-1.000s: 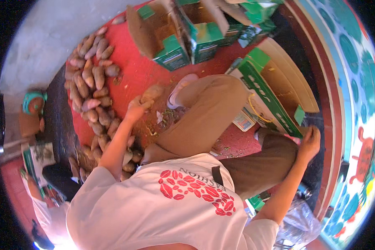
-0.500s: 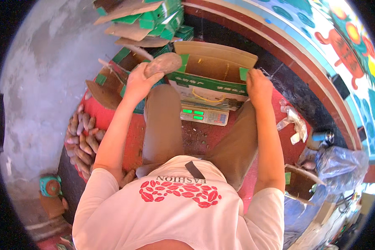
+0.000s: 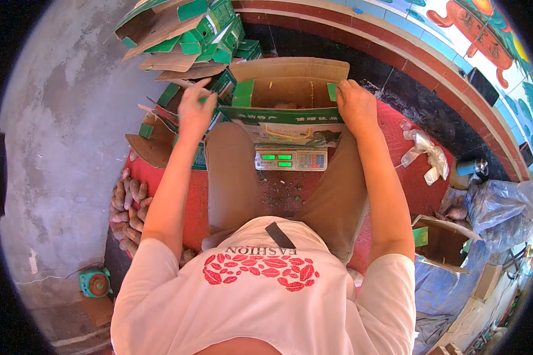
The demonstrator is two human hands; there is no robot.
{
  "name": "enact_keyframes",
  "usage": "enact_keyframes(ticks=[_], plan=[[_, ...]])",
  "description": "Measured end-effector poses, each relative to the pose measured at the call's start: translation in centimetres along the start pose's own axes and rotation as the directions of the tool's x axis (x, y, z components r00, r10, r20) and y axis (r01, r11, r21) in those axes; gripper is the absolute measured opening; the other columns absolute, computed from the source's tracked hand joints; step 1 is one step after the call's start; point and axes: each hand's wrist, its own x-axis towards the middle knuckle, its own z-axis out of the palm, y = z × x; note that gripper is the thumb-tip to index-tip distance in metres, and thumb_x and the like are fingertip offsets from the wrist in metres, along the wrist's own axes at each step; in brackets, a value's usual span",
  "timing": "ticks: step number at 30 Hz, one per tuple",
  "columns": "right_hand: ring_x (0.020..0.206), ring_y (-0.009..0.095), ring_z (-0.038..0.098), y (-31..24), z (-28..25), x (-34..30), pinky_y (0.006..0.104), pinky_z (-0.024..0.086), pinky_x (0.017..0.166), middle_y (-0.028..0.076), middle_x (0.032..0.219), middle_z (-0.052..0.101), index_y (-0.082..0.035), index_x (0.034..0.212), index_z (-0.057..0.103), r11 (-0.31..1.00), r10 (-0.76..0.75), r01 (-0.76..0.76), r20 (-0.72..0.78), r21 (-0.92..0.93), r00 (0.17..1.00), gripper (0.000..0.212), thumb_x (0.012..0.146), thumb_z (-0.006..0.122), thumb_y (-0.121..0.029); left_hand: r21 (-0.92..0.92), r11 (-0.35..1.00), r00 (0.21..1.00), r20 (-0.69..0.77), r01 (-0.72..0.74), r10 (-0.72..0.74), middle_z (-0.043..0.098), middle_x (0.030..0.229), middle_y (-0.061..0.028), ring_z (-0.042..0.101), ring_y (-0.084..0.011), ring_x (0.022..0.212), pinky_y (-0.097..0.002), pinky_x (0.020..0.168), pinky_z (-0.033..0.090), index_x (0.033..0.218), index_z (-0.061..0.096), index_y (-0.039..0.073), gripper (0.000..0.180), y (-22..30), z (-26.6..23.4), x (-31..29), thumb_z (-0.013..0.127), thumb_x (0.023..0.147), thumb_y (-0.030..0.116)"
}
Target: Sorting and weighing sweet potatoes into cardboard boxes.
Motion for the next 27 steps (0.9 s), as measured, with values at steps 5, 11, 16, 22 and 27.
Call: enact_keyframes(ticks=[5, 11, 16, 22, 27], plan=[[0.068, 0.033, 0.058, -0.3, 0.8, 0.2, 0.0406, 0.047, 0.059, 0.013, 0.075, 0.056, -0.005, 0.081, 0.054, 0.999, -0.028, 0.028, 0.002, 0.027, 1.000, 0.008, 0.081, 0.056, -0.013, 0.080, 0.962, 0.960, -0.129, 0.260, -0.249, 0.058, 0.102, -0.0152, 0.060, -0.0254, 0.087, -0.0338, 0.080, 0.046, 0.107, 0.056, 0.000, 0.029, -8.9, -5.6, -8.9, 0.057, 0.078, 0.006], [0.068, 0.033, 0.058, 0.0, 0.9, -0.3, 0.0415, 0.046, 0.057, 0.014, 0.076, 0.056, -0.005, 0.083, 0.056, 1.000, -0.017, 0.017, 0.019, -0.009, 1.000, 0.007, 0.080, 0.056, -0.011, 0.458, 0.803, 0.795, 0.281, 0.381, -0.537, 0.060, 0.079, -0.0212, 0.059, -0.0391, 0.076, -0.0438, 0.068, 0.047, 0.083, 0.059, 0.001, 0.016, -21.6, -6.7, -29.6, 0.057, 0.077, 0.016], [0.065, 0.033, 0.058, -0.4, 1.3, -0.2, 0.0418, 0.047, 0.056, 0.014, 0.073, 0.055, -0.004, 0.077, 0.051, 0.999, -0.033, 0.033, -0.012, -0.028, 0.999, 0.011, 0.079, 0.056, -0.014, 0.334, 0.747, 0.571, 0.490, 0.575, -0.659, 0.061, 0.075, -0.0093, 0.054, -0.0175, 0.066, -0.0337, 0.062, 0.045, 0.091, 0.062, 0.003, 0.031, -21.7, -4.3, -37.1, 0.058, 0.082, 0.033], [0.064, 0.034, 0.058, 0.1, 0.9, -0.4, 0.0425, 0.047, 0.054, 0.014, 0.071, 0.054, -0.005, 0.077, 0.051, 0.997, 0.015, -0.014, 0.008, -0.077, 1.000, 0.009, 0.079, 0.054, -0.013, 0.148, 0.787, 0.635, 0.511, 0.599, -0.579, 0.061, 0.076, -0.0090, 0.054, -0.0173, 0.067, -0.0332, 0.062, 0.045, 0.092, 0.061, 0.004, 0.032, -21.7, 0.3, -32.6, 0.058, 0.082, 0.034], [0.062, 0.035, 0.057, 0.3, 0.7, -0.8, 0.0434, 0.045, 0.054, 0.014, 0.070, 0.053, -0.005, 0.076, 0.051, 0.991, 0.027, -0.026, 0.013, -0.130, 1.000, 0.010, 0.080, 0.054, -0.014, -0.014, 0.770, 0.662, 0.522, 0.638, -0.539, 0.060, 0.077, -0.0087, 0.054, -0.0172, 0.068, -0.0329, 0.062, 0.045, 0.093, 0.061, 0.004, 0.033, -20.7, 4.2, -30.5, 0.058, 0.082, 0.035]])
